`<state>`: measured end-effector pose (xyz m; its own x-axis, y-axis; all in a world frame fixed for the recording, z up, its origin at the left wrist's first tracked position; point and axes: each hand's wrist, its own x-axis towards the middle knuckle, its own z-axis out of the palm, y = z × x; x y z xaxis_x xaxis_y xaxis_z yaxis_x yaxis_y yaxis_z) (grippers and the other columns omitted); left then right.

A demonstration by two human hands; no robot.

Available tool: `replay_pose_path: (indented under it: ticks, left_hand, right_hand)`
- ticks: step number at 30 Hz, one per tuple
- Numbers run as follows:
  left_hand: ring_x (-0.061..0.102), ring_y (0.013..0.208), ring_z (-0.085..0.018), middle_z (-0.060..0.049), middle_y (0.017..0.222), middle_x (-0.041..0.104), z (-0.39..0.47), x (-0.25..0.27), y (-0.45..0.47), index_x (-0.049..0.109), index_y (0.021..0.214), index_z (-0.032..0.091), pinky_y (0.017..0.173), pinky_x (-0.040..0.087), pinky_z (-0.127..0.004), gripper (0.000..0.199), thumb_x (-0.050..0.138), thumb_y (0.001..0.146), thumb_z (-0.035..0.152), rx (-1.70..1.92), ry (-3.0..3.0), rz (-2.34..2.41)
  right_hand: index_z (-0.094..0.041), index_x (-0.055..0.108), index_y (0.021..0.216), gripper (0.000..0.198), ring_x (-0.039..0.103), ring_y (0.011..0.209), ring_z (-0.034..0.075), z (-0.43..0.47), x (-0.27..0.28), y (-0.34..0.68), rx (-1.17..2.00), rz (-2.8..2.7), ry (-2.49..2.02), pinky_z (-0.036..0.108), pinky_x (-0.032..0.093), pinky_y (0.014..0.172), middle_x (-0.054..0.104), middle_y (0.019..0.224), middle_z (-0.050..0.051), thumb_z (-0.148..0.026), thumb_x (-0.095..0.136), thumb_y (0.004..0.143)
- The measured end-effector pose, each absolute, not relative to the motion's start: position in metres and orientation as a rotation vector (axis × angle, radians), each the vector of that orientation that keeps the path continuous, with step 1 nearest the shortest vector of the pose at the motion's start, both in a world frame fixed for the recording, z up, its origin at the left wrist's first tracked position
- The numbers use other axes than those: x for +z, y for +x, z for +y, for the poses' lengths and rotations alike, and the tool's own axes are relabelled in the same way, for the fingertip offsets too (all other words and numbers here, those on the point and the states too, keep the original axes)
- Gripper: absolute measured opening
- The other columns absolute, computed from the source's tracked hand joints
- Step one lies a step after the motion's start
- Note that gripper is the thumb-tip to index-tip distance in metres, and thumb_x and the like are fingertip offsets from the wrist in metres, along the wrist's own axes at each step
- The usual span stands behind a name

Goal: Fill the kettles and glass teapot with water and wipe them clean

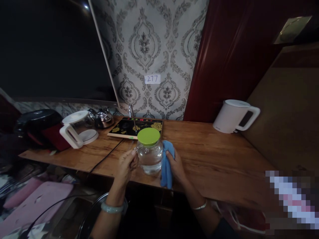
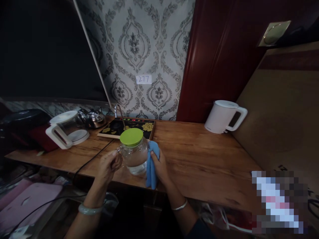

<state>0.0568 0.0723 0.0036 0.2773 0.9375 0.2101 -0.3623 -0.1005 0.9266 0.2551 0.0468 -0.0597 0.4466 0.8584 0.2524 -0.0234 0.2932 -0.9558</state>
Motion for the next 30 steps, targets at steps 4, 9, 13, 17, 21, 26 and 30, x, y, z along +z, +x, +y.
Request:
replay_pose_path:
  ticks: [4, 9, 13, 17, 21, 26, 30]
  left_hand:
    - [0.023, 0.036, -0.003, 0.009, 0.040, 0.029, 0.070, 0.004, 0.059, 0.040, 0.050, 0.019, 0.037, 0.017, -0.017, 0.056, 0.074, 0.072, 0.057, 1.277, 1.195, 0.687]
    - [0.024, 0.036, -0.003, 0.011, 0.042, 0.031, 0.067, 0.004, 0.062, 0.043, 0.058, 0.020, 0.036, 0.021, -0.016, 0.050, 0.076, 0.072, 0.055, 1.354, 1.177, 0.734]
    - [0.023, 0.037, -0.003, 0.012, 0.043, 0.030, 0.066, 0.004, 0.065, 0.045, 0.061, 0.019, 0.037, 0.021, -0.015, 0.050, 0.077, 0.070, 0.056, 1.393, 1.164, 0.740]
    - [0.022, 0.038, -0.003, 0.010, 0.044, 0.029, 0.065, 0.004, 0.065, 0.041, 0.056, 0.019, 0.038, 0.018, -0.016, 0.055, 0.075, 0.069, 0.060, 1.358, 1.151, 0.780]
    - [0.023, 0.040, -0.003, 0.010, 0.046, 0.030, 0.063, 0.002, 0.065, 0.045, 0.057, 0.018, 0.039, 0.018, -0.016, 0.053, 0.075, 0.068, 0.061, 1.386, 1.139, 0.822]
    - [0.024, 0.042, -0.004, 0.009, 0.048, 0.030, 0.061, 0.000, 0.068, 0.044, 0.055, 0.018, 0.040, 0.020, -0.017, 0.055, 0.075, 0.068, 0.061, 1.455, 1.144, 0.840]
    - [0.025, 0.042, -0.004, 0.009, 0.048, 0.030, 0.061, -0.002, 0.070, 0.043, 0.055, 0.018, 0.039, 0.020, -0.017, 0.055, 0.074, 0.070, 0.061, 1.477, 1.160, 0.830]
  right_hand:
    - [-0.019, 0.071, 0.106, 0.044, 0.068, 0.095, 0.027, 0.040, -0.064, 0.269, 0.781, -0.931, -1.138, 0.041, 0.053, 0.089, 0.076, 0.102, 0.006, -0.050, 0.071, 0.075]
    - [-0.018, 0.069, 0.096, 0.043, 0.066, 0.074, 0.020, 0.051, -0.029, 0.295, 0.756, -0.707, -1.068, 0.033, 0.054, 0.072, 0.073, 0.083, 0.002, -0.053, 0.072, 0.072]
    - [-0.018, 0.066, 0.088, 0.044, 0.062, 0.061, 0.016, 0.076, 0.008, 0.300, 0.816, -0.670, -0.904, 0.029, 0.053, 0.062, 0.069, 0.069, -0.001, -0.058, 0.072, 0.070]
    - [-0.019, 0.068, 0.083, 0.043, 0.063, 0.061, 0.017, 0.103, 0.028, 0.282, 1.030, -0.850, -0.848, 0.030, 0.054, 0.062, 0.070, 0.067, -0.001, -0.059, 0.074, 0.068]
    - [-0.020, 0.071, 0.088, 0.039, 0.067, 0.065, 0.019, 0.115, 0.021, 0.262, 1.260, -0.908, -0.838, 0.034, 0.057, 0.069, 0.073, 0.070, -0.001, -0.058, 0.065, 0.078]
    - [-0.019, 0.071, 0.089, 0.039, 0.069, 0.069, 0.020, 0.117, -0.016, 0.256, 1.283, -0.790, -0.865, 0.036, 0.058, 0.075, 0.075, 0.075, 0.001, -0.055, 0.067, 0.076]
    - [-0.018, 0.072, 0.095, 0.048, 0.071, 0.081, 0.023, 0.105, -0.049, 0.253, 1.114, -0.703, -0.952, 0.037, 0.056, 0.081, 0.078, 0.084, 0.003, -0.059, 0.069, 0.072]
